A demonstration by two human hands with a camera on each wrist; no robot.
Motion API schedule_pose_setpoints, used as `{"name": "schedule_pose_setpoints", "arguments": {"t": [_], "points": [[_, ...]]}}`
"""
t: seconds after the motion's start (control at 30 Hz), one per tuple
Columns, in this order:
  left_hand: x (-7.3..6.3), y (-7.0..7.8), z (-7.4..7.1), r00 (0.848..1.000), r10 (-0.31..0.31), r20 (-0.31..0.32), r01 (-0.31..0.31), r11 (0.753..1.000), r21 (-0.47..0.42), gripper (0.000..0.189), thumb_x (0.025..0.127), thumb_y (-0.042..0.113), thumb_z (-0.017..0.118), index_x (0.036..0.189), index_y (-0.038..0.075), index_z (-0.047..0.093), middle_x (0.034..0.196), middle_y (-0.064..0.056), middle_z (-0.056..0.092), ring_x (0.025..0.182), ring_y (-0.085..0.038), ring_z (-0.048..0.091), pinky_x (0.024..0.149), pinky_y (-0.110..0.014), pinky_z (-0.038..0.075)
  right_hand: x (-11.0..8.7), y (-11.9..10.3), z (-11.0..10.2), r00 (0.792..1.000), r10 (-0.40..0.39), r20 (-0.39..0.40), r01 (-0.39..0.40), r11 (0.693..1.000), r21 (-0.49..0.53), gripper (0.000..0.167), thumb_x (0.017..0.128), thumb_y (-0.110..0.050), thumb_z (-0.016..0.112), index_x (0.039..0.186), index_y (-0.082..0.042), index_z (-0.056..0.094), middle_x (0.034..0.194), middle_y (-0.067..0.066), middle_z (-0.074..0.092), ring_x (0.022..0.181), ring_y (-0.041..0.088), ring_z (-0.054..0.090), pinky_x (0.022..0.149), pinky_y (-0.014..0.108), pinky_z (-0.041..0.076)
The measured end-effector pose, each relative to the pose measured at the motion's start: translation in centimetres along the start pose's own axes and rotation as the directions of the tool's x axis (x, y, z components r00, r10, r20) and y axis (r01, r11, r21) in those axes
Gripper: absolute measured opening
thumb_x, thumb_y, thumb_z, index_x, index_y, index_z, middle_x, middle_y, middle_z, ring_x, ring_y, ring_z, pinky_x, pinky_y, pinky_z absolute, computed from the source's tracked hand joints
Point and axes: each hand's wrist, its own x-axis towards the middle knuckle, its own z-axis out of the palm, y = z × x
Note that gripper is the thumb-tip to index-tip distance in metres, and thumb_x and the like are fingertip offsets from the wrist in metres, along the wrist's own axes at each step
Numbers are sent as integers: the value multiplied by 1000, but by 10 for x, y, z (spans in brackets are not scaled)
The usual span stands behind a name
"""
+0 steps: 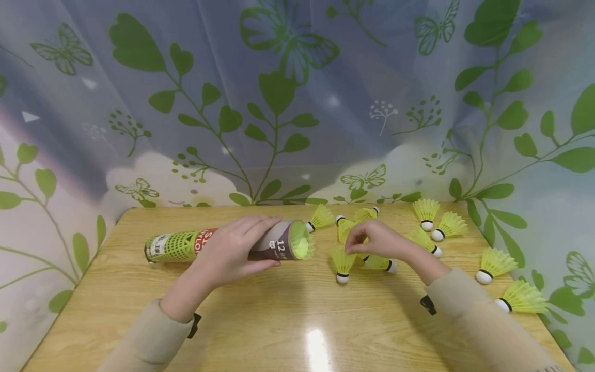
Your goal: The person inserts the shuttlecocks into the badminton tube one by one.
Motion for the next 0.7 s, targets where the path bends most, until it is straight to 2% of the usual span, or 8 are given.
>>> {"name": "schedule_pose_setpoints", "arguments": {"t": [0.27, 0.37, 0.53, 0.6, 0.7], "points": [[1, 2, 0, 1000, 1, 8, -1, 1000, 0, 83, 76, 43, 95, 143, 5, 63, 128, -14, 74, 115, -30, 74, 98, -46, 64, -2, -7, -9, 993, 40, -114, -40, 999, -4, 6, 100, -11, 73, 99, -8, 79, 95, 9, 79, 90, 30, 73, 77, 34, 59], [1, 2, -1, 1000, -8, 14, 8, 1000, 1, 84, 76, 44, 95, 143, 6, 62, 129, -14, 74, 116, -30, 74, 99, -46, 64, -4, -11, -12, 986, 38, -165, -40, 999, -3, 7, 100, -11, 73, 101, -7, 78, 96, 10, 78, 91, 26, 72, 81, 37, 60], [1, 2, -1, 1000, -22, 19, 22, 1000, 4, 84, 76, 42, 95, 143, 6, 62, 130, -14, 74, 115, -30, 74, 97, -46, 64, -7, -19, -17, 963, 29, -268, -27, 1000, 10, 6, 100, -9, 73, 101, -5, 77, 96, 9, 77, 89, 12, 69, 92, 43, 61], [1, 2, -1, 1000, -26, 17, 26, 1000, 3, 84, 75, 42, 96, 143, 5, 62, 130, -14, 74, 114, -31, 74, 97, -47, 65, -8, -23, -19, 951, 22, -307, -14, 1000, 27, 5, 100, -7, 73, 100, -5, 77, 97, 11, 77, 88, 12, 68, 93, 44, 61], [1, 2, -1, 1000, -22, 10, 22, 1000, 1, 83, 74, 41, 96, 142, 4, 63, 129, -14, 74, 113, -31, 74, 95, -46, 65, -11, -30, -22, 932, 23, -363, -8, 999, 44, 4, 100, -7, 73, 100, -6, 77, 97, 10, 76, 88, 11, 68, 91, 38, 61]]}}
